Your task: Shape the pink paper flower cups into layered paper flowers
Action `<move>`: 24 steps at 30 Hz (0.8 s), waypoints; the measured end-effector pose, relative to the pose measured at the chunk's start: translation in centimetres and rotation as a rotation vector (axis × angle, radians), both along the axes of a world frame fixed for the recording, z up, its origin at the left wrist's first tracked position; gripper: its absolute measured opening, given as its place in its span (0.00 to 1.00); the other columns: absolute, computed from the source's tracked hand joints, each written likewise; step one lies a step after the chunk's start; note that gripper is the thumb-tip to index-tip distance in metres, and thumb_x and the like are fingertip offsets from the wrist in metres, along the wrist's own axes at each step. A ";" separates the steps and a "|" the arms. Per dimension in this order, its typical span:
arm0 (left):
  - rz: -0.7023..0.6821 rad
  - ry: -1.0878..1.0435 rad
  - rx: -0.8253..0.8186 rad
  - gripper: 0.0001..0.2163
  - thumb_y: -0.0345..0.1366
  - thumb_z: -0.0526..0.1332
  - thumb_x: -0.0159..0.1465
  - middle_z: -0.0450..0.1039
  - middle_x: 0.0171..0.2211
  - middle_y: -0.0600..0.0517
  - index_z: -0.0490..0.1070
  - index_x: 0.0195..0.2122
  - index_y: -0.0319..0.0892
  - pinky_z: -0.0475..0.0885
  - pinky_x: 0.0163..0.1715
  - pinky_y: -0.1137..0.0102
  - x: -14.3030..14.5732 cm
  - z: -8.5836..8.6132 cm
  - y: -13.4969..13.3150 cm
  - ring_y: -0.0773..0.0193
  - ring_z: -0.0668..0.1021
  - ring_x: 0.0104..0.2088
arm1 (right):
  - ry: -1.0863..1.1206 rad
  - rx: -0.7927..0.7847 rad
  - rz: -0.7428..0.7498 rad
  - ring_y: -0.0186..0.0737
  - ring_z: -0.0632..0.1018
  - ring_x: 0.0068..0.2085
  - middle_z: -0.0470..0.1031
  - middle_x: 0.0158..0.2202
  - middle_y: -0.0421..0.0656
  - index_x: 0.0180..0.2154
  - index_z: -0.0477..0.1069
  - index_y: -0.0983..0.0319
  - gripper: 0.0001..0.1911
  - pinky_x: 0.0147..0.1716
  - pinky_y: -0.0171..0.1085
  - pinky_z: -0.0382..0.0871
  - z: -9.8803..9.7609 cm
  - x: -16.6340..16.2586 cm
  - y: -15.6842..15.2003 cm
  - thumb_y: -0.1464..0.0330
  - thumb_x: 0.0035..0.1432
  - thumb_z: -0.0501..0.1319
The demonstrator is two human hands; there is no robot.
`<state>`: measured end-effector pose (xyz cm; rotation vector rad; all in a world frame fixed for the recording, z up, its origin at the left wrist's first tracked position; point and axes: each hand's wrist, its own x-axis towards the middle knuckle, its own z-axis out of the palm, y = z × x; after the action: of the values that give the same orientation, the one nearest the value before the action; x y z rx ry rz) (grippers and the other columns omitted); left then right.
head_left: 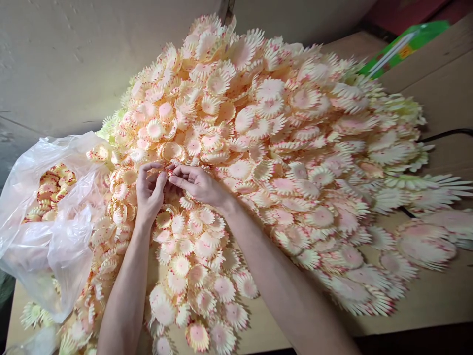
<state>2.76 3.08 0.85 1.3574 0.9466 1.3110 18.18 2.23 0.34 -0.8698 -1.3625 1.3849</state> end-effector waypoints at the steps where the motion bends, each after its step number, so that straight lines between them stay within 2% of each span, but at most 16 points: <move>1: 0.002 -0.008 0.000 0.10 0.41 0.66 0.62 0.68 0.21 0.59 0.68 0.41 0.48 0.65 0.20 0.78 -0.1 0.0 0.0 0.74 0.69 0.18 | 0.002 -0.004 0.002 0.35 0.76 0.39 0.73 0.48 0.46 0.35 0.73 0.63 0.15 0.40 0.35 0.72 0.0 0.0 0.0 0.56 0.58 0.64; 4: -0.030 -0.044 -0.008 0.07 0.39 0.65 0.63 0.71 0.24 0.57 0.70 0.41 0.47 0.68 0.22 0.77 -0.3 -0.2 0.2 0.73 0.71 0.21 | 0.046 -0.055 0.012 0.35 0.76 0.36 0.76 0.43 0.45 0.34 0.73 0.62 0.14 0.37 0.36 0.74 0.1 -0.1 -0.2 0.56 0.58 0.65; 7: -0.086 -0.054 0.009 0.04 0.38 0.63 0.64 0.78 0.36 0.52 0.73 0.39 0.46 0.74 0.34 0.72 -0.5 -0.3 0.3 0.66 0.79 0.34 | 0.100 -0.112 0.002 0.35 0.76 0.30 0.77 0.33 0.42 0.35 0.74 0.61 0.15 0.29 0.34 0.73 0.1 -0.2 -0.4 0.56 0.57 0.66; 9: -0.100 -0.027 0.043 0.05 0.39 0.62 0.64 0.78 0.43 0.49 0.76 0.39 0.46 0.74 0.43 0.67 -0.4 -0.4 0.3 0.62 0.80 0.44 | 0.130 -0.121 -0.013 0.34 0.76 0.28 0.77 0.31 0.41 0.36 0.74 0.60 0.14 0.27 0.34 0.73 0.1 -0.2 -0.4 0.55 0.57 0.65; 12: -0.043 0.057 0.138 0.07 0.40 0.64 0.62 0.77 0.45 0.48 0.78 0.40 0.46 0.72 0.50 0.64 -0.3 -0.3 0.4 0.59 0.78 0.48 | 0.147 -0.065 -0.056 0.33 0.77 0.29 0.78 0.31 0.40 0.35 0.75 0.60 0.14 0.29 0.33 0.74 0.2 -0.2 -0.3 0.56 0.57 0.66; 17: 0.075 0.125 0.213 0.06 0.38 0.67 0.60 0.76 0.35 0.50 0.80 0.36 0.45 0.73 0.42 0.70 -0.4 -0.3 0.5 0.64 0.77 0.38 | 0.110 -0.019 -0.082 0.32 0.75 0.26 0.78 0.29 0.40 0.36 0.76 0.61 0.15 0.26 0.33 0.72 0.3 -0.3 -0.4 0.55 0.56 0.66; 22: 0.128 -0.020 0.049 0.03 0.36 0.66 0.59 0.76 0.34 0.53 0.77 0.35 0.45 0.72 0.28 0.76 -0.5 -0.7 0.6 0.70 0.75 0.29 | 0.012 0.008 -0.121 0.34 0.75 0.27 0.78 0.27 0.40 0.32 0.77 0.62 0.15 0.29 0.35 0.73 0.6 -0.4 -0.5 0.56 0.55 0.67; 24: 0.160 -0.040 0.026 0.03 0.34 0.66 0.58 0.74 0.31 0.55 0.75 0.34 0.45 0.70 0.25 0.79 -0.5 -0.7 0.6 0.72 0.72 0.26 | 0.004 0.003 -0.117 0.35 0.76 0.28 0.78 0.27 0.41 0.31 0.77 0.62 0.15 0.30 0.36 0.73 0.7 -0.4 -0.5 0.55 0.55 0.67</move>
<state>2.30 3.68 0.11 1.2913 1.0308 1.4699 17.82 1.73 1.02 -0.9295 -1.2898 1.2939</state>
